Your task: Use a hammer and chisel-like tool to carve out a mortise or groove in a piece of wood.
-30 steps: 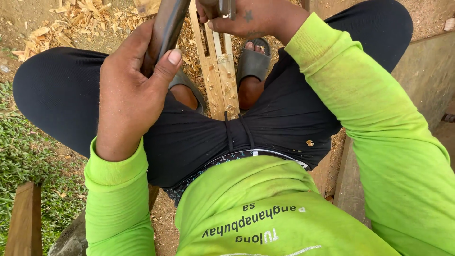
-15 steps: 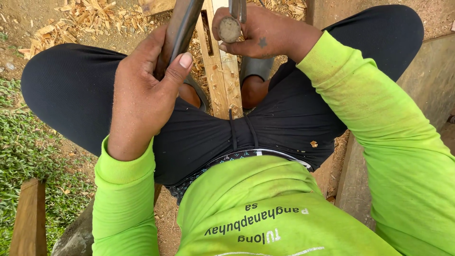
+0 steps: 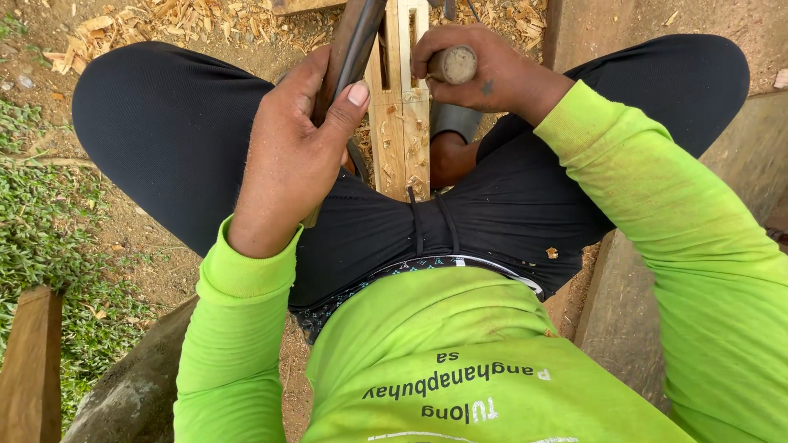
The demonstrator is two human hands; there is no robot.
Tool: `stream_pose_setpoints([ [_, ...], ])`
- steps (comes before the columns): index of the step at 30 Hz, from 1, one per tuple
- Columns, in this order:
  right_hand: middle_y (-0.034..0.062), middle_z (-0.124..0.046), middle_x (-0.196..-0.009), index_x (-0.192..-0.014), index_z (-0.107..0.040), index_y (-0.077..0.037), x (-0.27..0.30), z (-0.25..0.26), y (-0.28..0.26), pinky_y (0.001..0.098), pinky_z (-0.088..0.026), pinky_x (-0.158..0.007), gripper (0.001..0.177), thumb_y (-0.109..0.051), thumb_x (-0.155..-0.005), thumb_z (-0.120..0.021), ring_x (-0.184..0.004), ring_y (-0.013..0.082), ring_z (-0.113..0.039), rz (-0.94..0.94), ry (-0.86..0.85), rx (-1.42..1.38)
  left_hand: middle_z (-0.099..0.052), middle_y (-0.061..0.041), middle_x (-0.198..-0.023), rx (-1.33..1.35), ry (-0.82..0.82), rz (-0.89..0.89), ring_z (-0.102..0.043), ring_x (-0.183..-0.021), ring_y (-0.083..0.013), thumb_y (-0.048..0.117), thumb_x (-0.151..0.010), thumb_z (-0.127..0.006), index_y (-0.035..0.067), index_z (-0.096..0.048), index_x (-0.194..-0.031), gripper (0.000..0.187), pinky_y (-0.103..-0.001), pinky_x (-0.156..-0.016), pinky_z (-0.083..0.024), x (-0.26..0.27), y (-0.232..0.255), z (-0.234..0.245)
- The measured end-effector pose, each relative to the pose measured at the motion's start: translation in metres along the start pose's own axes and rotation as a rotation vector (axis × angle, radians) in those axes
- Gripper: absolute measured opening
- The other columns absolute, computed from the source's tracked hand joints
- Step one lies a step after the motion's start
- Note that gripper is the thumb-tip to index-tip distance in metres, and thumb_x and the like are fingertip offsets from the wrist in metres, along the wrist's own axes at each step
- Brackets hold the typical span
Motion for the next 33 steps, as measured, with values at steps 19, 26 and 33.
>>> stream_pose_setpoints([
  [19, 0.0018, -0.066, -0.094, -0.106, -0.065, -0.008, -0.015, 0.018, -0.009, 0.0333, -0.054, -0.07, 0.016, 0.001, -0.092, -0.066, -0.078, 0.019, -0.066, -0.384, 0.146, -0.258, -0.055, 0.002, -0.072, 0.288, 0.058, 0.232, -0.053, -0.054, -0.0055, 0.024, -0.106, -0.064, -0.003, -0.057, -0.129, 0.035, -0.024, -0.046, -0.046, -0.018, -0.02, 0.015],
  [26, 0.0113, -0.068, -0.1, -0.109, -0.064, -0.004, -0.028, 0.016, -0.008, 0.0393, -0.055, -0.081, 0.024, -0.005, -0.09, -0.08, -0.093, 0.028, -0.07, 0.036, 0.104, 0.247, -0.055, 0.001, -0.074, 0.274, 0.062, 0.222, -0.054, -0.054, -0.0052, 0.021, -0.105, -0.065, 0.001, -0.057, -0.132, 0.035, -0.023, -0.046, -0.046, -0.017, -0.018, 0.017],
  [33, 0.0094, -0.068, -0.1, -0.112, -0.067, -0.007, -0.017, 0.023, 0.007, 0.039, -0.055, -0.078, 0.025, -0.009, -0.094, -0.083, -0.093, 0.0261, -0.07, 0.035, 0.122, 0.288, -0.055, 0.002, -0.079, 0.276, 0.053, 0.235, -0.052, -0.056, -0.0048, 0.021, -0.107, -0.064, 0.001, -0.057, -0.136, 0.037, -0.022, -0.048, -0.046, -0.016, -0.021, 0.017],
])
Point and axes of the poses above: each hand's wrist, its own x-axis away from the middle knuckle, its own z-axis out of the back of the hand, y = z × x, the point moved 6 cm from there along -x, towards the middle knuckle
